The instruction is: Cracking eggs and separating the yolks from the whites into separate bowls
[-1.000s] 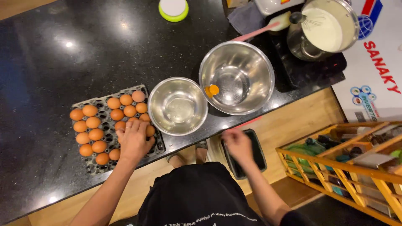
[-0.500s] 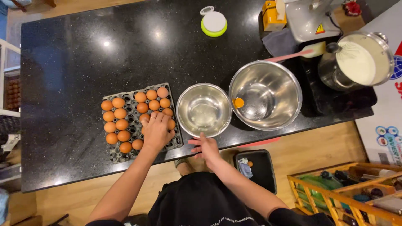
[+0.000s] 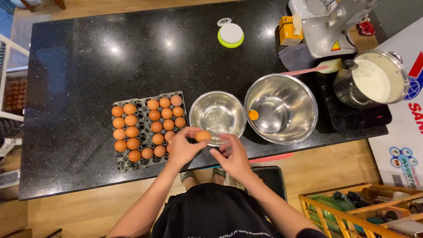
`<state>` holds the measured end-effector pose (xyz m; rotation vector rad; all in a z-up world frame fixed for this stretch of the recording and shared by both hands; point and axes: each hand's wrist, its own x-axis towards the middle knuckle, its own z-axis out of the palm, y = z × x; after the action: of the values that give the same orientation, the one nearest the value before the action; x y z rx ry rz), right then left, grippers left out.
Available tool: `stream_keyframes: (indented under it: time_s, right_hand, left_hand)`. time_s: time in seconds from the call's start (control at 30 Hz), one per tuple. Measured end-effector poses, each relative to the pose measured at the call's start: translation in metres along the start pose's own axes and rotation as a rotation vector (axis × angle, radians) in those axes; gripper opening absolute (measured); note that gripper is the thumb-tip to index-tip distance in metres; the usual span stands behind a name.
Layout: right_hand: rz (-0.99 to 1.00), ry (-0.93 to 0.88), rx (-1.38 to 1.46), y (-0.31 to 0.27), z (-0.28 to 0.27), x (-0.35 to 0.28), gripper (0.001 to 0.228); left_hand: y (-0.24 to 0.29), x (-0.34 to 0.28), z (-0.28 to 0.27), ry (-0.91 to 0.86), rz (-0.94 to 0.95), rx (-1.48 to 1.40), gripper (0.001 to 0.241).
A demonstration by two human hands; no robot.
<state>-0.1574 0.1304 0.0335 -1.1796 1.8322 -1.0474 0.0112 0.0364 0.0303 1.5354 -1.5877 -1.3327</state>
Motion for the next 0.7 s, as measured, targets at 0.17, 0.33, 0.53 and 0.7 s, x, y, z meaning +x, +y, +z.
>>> stream_keyframes:
  time_s: [0.17,0.33,0.53,0.7]
  right_hand:
    - [-0.526,-0.013,-0.026,0.003,-0.008,0.016,0.042]
    - [-0.689,0.202,-0.366,0.025,-0.029,0.023,0.037]
    - [-0.555,0.222,-0.748,0.041,-0.043,0.028,0.038]
    - [-0.589,0.174,-0.745,0.033,-0.049,0.035,0.04]
  left_hand:
    - [-0.001,0.0,0.029,-0.155,-0.108,0.071,0.072]
    - [-0.029,0.003,0.023,-0.083,0.08,0.459,0.066]
    - [-0.051,0.012,0.024,-0.097,0.269,0.355,0.042]
    - [-0.043,0.011,0.022,-0.14,0.252,0.337,0.042]
